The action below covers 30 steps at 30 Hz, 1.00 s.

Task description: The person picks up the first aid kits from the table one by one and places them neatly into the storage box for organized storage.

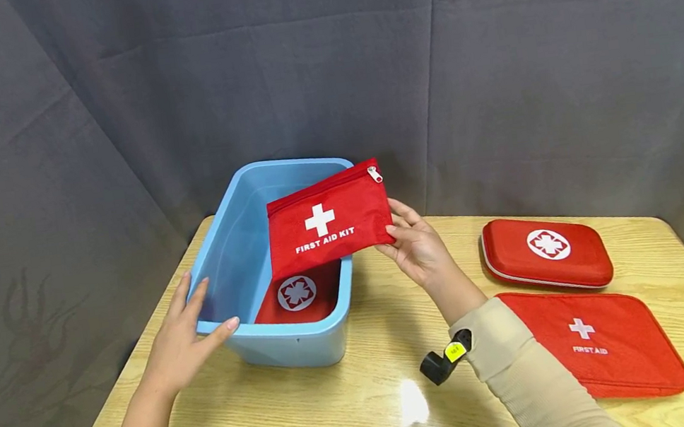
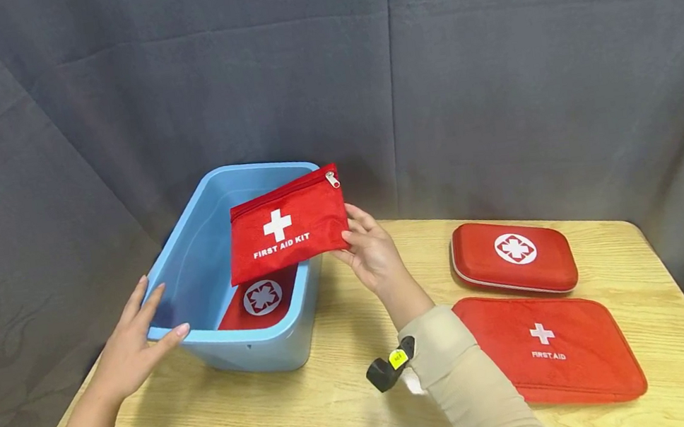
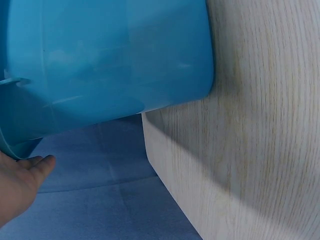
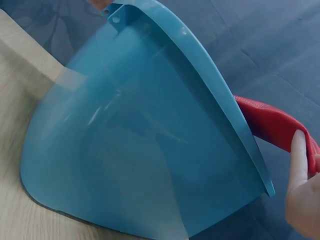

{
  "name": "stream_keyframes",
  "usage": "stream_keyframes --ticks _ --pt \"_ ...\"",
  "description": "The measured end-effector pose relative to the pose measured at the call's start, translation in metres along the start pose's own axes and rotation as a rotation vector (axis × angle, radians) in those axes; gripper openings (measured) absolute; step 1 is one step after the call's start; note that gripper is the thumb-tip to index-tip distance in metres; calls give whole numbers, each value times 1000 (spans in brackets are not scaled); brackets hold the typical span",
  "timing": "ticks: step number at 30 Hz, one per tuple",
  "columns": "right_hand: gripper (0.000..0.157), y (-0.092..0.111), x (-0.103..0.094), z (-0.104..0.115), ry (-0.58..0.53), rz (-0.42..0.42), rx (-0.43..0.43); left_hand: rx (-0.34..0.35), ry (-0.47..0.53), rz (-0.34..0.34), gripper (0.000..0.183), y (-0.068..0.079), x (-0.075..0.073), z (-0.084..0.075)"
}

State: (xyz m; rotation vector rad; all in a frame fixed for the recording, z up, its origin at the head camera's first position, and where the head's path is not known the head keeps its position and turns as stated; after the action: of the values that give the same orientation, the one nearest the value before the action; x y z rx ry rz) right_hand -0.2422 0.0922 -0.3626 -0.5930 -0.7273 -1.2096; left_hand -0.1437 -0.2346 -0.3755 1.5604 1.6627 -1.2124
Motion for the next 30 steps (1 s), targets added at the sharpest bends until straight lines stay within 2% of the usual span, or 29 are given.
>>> stream_keyframes --ticks 9,30 --pt "50 -9 12 -6 116 -30 44 -4 0 4 76 0 0 0" --pt "45 -33 26 -13 391 -58 125 -12 -3 13 76 -1 1 -3"
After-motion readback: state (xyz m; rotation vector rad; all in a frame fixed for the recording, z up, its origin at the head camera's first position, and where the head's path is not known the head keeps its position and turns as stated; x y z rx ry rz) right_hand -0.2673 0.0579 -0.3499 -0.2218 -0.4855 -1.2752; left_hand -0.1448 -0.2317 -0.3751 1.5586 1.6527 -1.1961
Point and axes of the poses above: each hand's wrist, its own y-axis away from the middle knuckle, its own x-axis out of the palm, z = x × y, the point moved 1 cm from there along -y, towards the middle knuckle, and after that the axes turned 2 degrees about -y, right-handed, at the moved point
